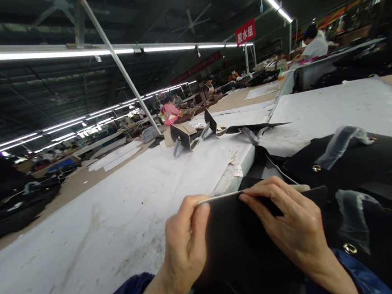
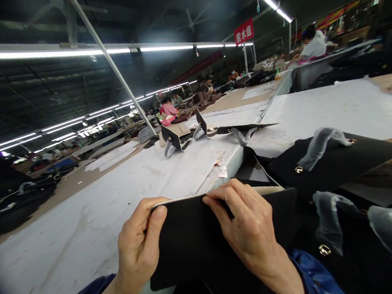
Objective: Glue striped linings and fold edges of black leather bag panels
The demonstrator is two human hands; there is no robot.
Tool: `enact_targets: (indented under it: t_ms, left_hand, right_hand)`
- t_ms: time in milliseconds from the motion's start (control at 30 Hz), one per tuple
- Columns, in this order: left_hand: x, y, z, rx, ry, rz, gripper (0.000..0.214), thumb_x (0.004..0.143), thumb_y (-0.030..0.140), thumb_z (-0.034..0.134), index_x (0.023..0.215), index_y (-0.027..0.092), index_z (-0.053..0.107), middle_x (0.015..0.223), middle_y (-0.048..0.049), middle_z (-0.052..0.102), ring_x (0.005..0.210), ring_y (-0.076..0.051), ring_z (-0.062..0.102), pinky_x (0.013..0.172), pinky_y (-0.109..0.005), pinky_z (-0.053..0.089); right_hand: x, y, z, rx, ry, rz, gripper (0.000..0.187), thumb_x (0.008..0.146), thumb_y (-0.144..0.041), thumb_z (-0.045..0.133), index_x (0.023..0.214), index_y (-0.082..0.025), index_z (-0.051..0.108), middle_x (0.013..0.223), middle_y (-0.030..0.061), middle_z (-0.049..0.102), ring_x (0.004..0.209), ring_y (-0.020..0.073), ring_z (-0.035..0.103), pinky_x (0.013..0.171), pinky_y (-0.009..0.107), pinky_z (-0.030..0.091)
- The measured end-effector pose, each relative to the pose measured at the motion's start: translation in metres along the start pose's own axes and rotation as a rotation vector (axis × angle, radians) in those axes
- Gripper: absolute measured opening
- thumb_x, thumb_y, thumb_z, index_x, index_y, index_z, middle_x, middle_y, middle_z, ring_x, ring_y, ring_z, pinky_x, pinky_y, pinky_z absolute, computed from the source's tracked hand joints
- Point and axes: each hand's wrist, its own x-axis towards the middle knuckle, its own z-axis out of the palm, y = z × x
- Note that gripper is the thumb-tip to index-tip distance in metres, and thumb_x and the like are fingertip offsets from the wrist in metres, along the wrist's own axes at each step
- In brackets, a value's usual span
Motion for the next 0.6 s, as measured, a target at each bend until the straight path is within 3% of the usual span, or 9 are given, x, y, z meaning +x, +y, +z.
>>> enact_targets:
  t_ms: [100, 200, 433, 600]
  left_hand:
    - [0.003, -0.002, 0.000, -0.049, -0.007, -0.061, 0.025, 0.101, 0.031, 0.042, 0.086, 0.021, 0.059, 0.054, 0.0064, 0.045, 0.046, -0.010, 0.043, 0.048, -0.023, 0.035]
    - [0.003, 0.001, 0.001, -0.065, 0.009, -0.108, 0.026, 0.101, 0.032, 0.042, 0.083, 0.021, 0.058, 0.056, 0.0058, 0.045, 0.047, -0.010, 0.041, 0.049, -0.024, 0.034]
    - [0.002, 0.005, 0.000, -0.054, -0.011, -0.042, 0.027, 0.099, 0.028, 0.043, 0.078, 0.020, 0.057, 0.055, 0.0057, 0.042, 0.046, -0.009, 0.040, 0.049, -0.024, 0.032]
    - [0.012, -0.003, -0.010, 0.004, 0.036, -0.016, 0.024, 0.098, 0.026, 0.047, 0.079, 0.019, 0.058, 0.059, 0.0047, 0.048, 0.052, -0.010, 0.045, 0.050, -0.023, 0.034]
  right_hand:
    - [-0.001, 0.002, 0.001, 0.011, 0.006, -0.020, 0.010, 0.086, -0.011, 0.068, 0.089, -0.020, 0.065, 0.076, -0.0004, 0.067, 0.066, 0.0121, 0.064, 0.063, 0.025, 0.051]
    - [-0.001, 0.001, 0.000, -0.003, -0.019, -0.036, 0.019, 0.088, -0.009, 0.064, 0.104, -0.020, 0.069, 0.076, 0.0005, 0.063, 0.065, 0.0111, 0.060, 0.059, 0.024, 0.050]
    - [-0.003, 0.002, 0.001, -0.025, -0.054, -0.019, 0.014, 0.090, -0.013, 0.062, 0.095, -0.021, 0.073, 0.072, 0.0000, 0.059, 0.060, 0.0101, 0.056, 0.052, 0.022, 0.046]
    - [-0.003, 0.020, 0.000, -0.086, -0.101, 0.004, 0.025, 0.092, -0.028, 0.064, 0.116, -0.021, 0.066, 0.081, 0.0011, 0.067, 0.068, 0.0136, 0.064, 0.064, 0.026, 0.054]
